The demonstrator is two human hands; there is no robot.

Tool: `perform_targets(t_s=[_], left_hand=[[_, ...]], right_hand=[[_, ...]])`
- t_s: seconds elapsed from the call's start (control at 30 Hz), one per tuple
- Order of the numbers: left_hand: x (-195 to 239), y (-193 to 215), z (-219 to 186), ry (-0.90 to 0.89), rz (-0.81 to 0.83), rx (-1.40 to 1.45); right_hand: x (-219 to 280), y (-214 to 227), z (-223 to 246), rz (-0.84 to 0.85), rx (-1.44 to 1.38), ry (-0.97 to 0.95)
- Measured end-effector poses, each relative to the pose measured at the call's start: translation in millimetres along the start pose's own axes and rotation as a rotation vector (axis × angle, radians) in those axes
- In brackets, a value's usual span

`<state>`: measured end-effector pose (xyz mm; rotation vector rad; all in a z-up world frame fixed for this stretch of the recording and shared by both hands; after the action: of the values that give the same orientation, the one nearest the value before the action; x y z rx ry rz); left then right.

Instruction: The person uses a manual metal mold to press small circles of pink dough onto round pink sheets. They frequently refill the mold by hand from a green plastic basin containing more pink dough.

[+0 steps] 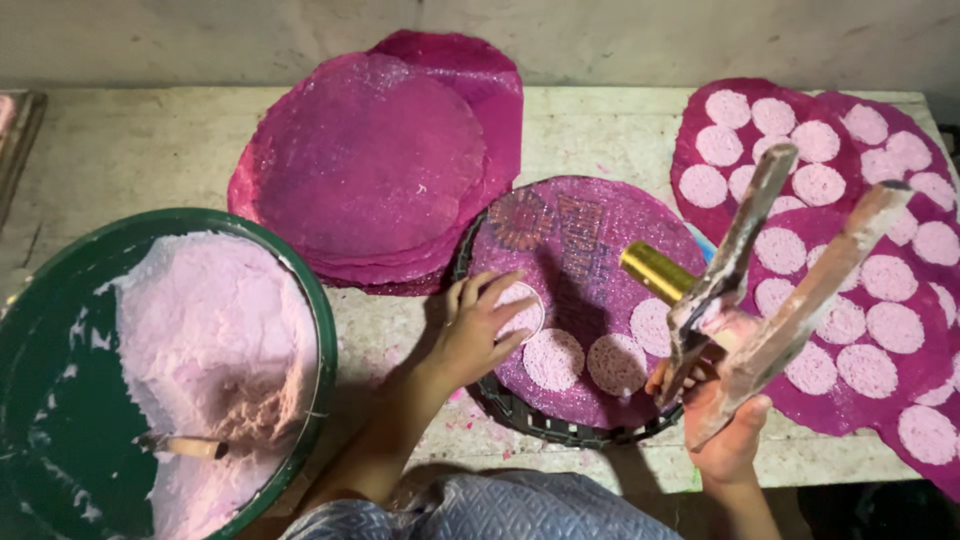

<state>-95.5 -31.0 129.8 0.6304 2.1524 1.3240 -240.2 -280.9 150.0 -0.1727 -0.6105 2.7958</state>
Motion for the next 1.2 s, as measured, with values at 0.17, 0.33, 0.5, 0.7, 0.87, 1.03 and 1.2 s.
perform_targets(t_s=[0.17,0.33,0.5,0.7,0.87,1.03,1.2], left_hand=[[0,4,4,0.021,0.013,0.005],[1,1,19,0.117,0.087,0.212],[3,-3,26,0.137,0.146,0.198],[-15,18,25,0.116,0.098,0.376],[-64,5,53,0.198,0.226,0.231],[-90,-15,71,0.226,0.214,0.177],[-93,-3,64,0.216,0.116,0.496]], right_hand=[[4,-4,-4,0.028,-0.022,0.008],[8,3,-4,0.023,-0.024,0.020],[7,9,-10,-0.015,-0.025,0.005],[4,8,-6,-0.004,-0.023,0.007],[2,6,-8,-0.033,0.009,-0.023],[-12,-9,-2,0.047,0.042,-0.008],[-48,-31,-12,0.331,0.274,-0.153]])
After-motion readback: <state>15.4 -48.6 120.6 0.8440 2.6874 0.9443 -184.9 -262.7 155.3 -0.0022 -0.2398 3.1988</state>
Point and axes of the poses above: each hand's wrist, its own x-axis away from the middle knuckle, its own y-axis out of the back of the hand, z = x × y, the point moved 10 cm from there along -x, towards the middle knuckle, and after that the axes turned 12 degrees about -x, right-handed, at the moved point
